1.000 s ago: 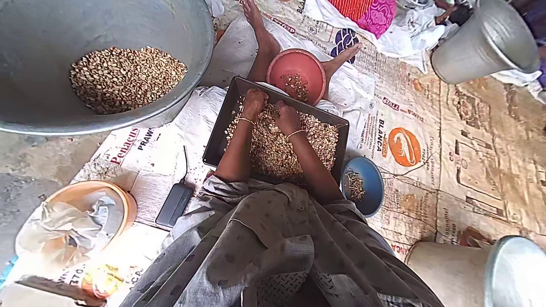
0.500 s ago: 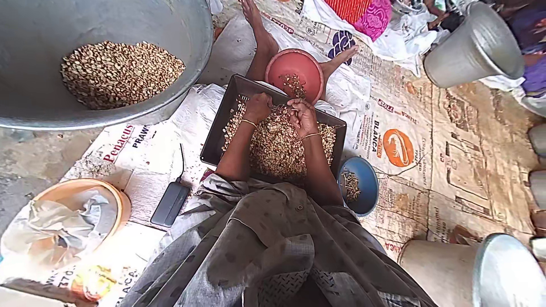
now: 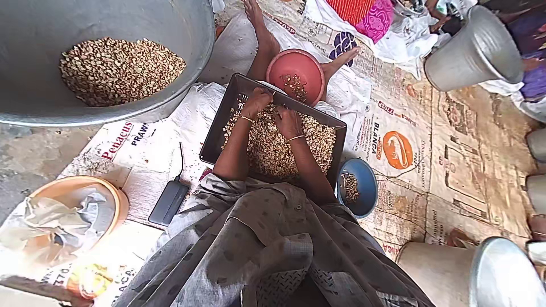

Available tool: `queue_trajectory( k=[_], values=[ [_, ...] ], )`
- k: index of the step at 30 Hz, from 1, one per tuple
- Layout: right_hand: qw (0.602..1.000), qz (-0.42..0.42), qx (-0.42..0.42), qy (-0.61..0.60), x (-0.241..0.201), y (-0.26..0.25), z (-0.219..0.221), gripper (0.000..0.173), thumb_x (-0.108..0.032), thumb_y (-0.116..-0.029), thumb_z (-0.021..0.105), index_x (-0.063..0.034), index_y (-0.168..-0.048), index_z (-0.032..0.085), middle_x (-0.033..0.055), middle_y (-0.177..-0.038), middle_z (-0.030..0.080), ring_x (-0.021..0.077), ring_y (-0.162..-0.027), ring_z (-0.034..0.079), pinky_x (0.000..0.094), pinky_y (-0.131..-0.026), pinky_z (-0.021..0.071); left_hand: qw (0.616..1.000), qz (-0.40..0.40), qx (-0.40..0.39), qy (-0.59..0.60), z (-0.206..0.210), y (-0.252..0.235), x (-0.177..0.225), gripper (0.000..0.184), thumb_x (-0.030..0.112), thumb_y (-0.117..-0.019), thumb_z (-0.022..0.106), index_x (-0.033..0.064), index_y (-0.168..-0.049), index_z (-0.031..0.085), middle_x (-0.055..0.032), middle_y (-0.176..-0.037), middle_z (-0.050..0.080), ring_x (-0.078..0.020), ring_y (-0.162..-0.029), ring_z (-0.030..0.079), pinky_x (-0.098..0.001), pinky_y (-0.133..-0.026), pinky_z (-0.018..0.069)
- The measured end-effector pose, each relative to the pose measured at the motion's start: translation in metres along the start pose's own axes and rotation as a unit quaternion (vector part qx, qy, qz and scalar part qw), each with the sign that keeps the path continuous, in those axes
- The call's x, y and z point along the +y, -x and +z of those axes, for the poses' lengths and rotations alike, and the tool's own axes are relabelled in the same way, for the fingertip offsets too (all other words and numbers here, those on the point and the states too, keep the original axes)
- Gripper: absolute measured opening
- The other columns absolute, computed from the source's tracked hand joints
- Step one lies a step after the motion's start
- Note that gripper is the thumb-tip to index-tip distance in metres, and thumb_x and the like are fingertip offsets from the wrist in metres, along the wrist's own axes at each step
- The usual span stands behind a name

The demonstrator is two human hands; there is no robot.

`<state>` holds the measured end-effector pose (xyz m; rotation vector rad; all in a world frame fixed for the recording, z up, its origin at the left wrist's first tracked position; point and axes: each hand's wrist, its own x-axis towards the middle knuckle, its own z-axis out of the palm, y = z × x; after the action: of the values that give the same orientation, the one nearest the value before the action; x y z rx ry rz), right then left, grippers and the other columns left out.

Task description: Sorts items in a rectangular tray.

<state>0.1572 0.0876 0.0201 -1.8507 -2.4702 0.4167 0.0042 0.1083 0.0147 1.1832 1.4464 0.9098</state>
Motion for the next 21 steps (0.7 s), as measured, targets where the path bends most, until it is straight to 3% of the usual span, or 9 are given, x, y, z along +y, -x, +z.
queue_trajectory(
  k=[2,7,10,12,13,14,18,19,21],
  values=[
    [1.000,-0.008,0.023,-0.015,0.004,-0.001,0.004,0.033,-0.020,-0.1049,0.052,-0.0100,-0.131,0.068,0.0220,-0.111,0.073,0.0425,-0.107,0.069,0.0601,-0.091,0.0522,0.987,-0.014,-0.017,0.159,0.000,0.003,0.006,0.028,0.014,-0.1059,0.044,0.0127,-0.079,0.052,0.0075,-0.061,0.045,-0.0004,-0.046,0.034,-0.0166,-0.042,0.0265],
    [0.978,-0.017,0.129,-0.163,0.024,-0.006,0.004,0.027,-0.017,-0.1016,0.060,-0.0016,-0.119,0.074,0.0194,-0.109,0.075,0.0359,-0.105,0.072,0.0570,-0.096,0.0522,0.949,-0.010,-0.063,0.308,-0.007,0.004,0.006,0.028,0.018,-0.1080,0.031,0.0132,-0.091,0.053,0.0054,-0.070,0.056,0.0002,-0.047,0.040,-0.0147,-0.041,0.0285],
    [0.922,-0.021,0.170,-0.347,0.039,-0.006,-0.001,0.018,-0.012,-0.1002,0.062,0.0018,-0.099,0.073,0.0069,-0.080,0.068,0.0113,-0.069,0.061,0.0293,-0.070,0.0517,0.982,0.001,0.007,0.189,-0.005,0.002,0.007,0.025,0.015,-0.1065,0.042,0.0109,-0.087,0.056,0.0055,-0.066,0.054,-0.0018,-0.049,0.043,-0.0173,-0.044,0.0337],
    [0.832,-0.007,0.126,-0.541,0.044,-0.003,-0.007,0.018,-0.009,-0.1046,0.054,-0.0024,-0.095,0.067,-0.0054,-0.066,0.058,-0.0012,-0.049,0.043,0.0156,-0.046,0.0368,0.999,0.019,0.042,0.000,-0.007,-0.003,0.000,0.024,0.016,-0.1065,0.046,0.0010,-0.098,0.063,-0.0076,-0.082,0.058,-0.0156,-0.072,0.055,-0.0340,-0.067,0.0466],
    [0.772,-0.004,0.090,-0.629,0.046,0.000,-0.010,0.021,-0.010,-0.1070,0.047,-0.0037,-0.097,0.065,-0.0063,-0.062,0.055,-0.0023,-0.041,0.037,0.0137,-0.037,0.0309,0.996,0.018,0.031,-0.083,-0.009,-0.006,-0.001,0.029,0.016,-0.1064,0.045,-0.0045,-0.109,0.065,-0.0203,-0.102,0.066,-0.0293,-0.096,0.064,-0.0485,-0.087,0.0504],
    [0.710,-0.014,0.053,-0.702,0.050,0.003,-0.013,0.026,-0.013,-0.1092,0.041,-0.0056,-0.098,0.063,-0.0065,-0.059,0.052,-0.0015,-0.038,0.035,0.0137,-0.035,0.0294,0.989,0.018,0.009,-0.145,-0.011,-0.006,-0.001,0.032,0.014,-0.1069,0.042,-0.0065,-0.118,0.065,-0.0270,-0.119,0.065,-0.0383,-0.116,0.063,-0.0568,-0.101,0.0466],
    [0.485,-0.109,-0.043,-0.867,0.062,0.004,-0.014,0.035,-0.027,-0.1067,0.030,-0.0168,-0.086,0.056,-0.0059,-0.063,0.054,0.0029,-0.039,0.040,0.0163,-0.036,0.0321,0.964,0.020,-0.034,-0.264,-0.011,-0.001,0.003,0.031,0.013,-0.1037,0.046,-0.0059,-0.118,0.066,-0.0296,-0.126,0.064,-0.0454,-0.125,0.059,-0.0651,-0.104,0.0430],
    [0.486,-0.113,-0.040,-0.865,0.063,0.004,-0.013,0.037,-0.030,-0.1054,0.030,-0.0174,-0.083,0.057,-0.0045,-0.065,0.057,0.0036,-0.040,0.041,0.0168,-0.036,0.0323,0.962,0.015,-0.038,-0.271,-0.011,0.001,0.003,0.030,0.015,-0.1026,0.048,-0.0061,-0.115,0.066,-0.0296,-0.123,0.065,-0.0457,-0.122,0.060,-0.0665,-0.101,0.0436],
    [0.588,-0.073,-0.002,-0.806,0.061,0.004,-0.013,0.046,-0.033,-0.1098,0.024,-0.0164,-0.083,0.057,-0.0032,-0.069,0.061,0.0027,-0.041,0.042,0.0162,-0.036,0.0318,0.958,0.011,-0.042,-0.283,-0.012,0.001,0.004,0.027,0.016,-0.0985,0.055,-0.0052,-0.109,0.067,-0.0289,-0.118,0.066,-0.0459,-0.118,0.062,-0.0678,-0.096,0.0449]
  ],
)
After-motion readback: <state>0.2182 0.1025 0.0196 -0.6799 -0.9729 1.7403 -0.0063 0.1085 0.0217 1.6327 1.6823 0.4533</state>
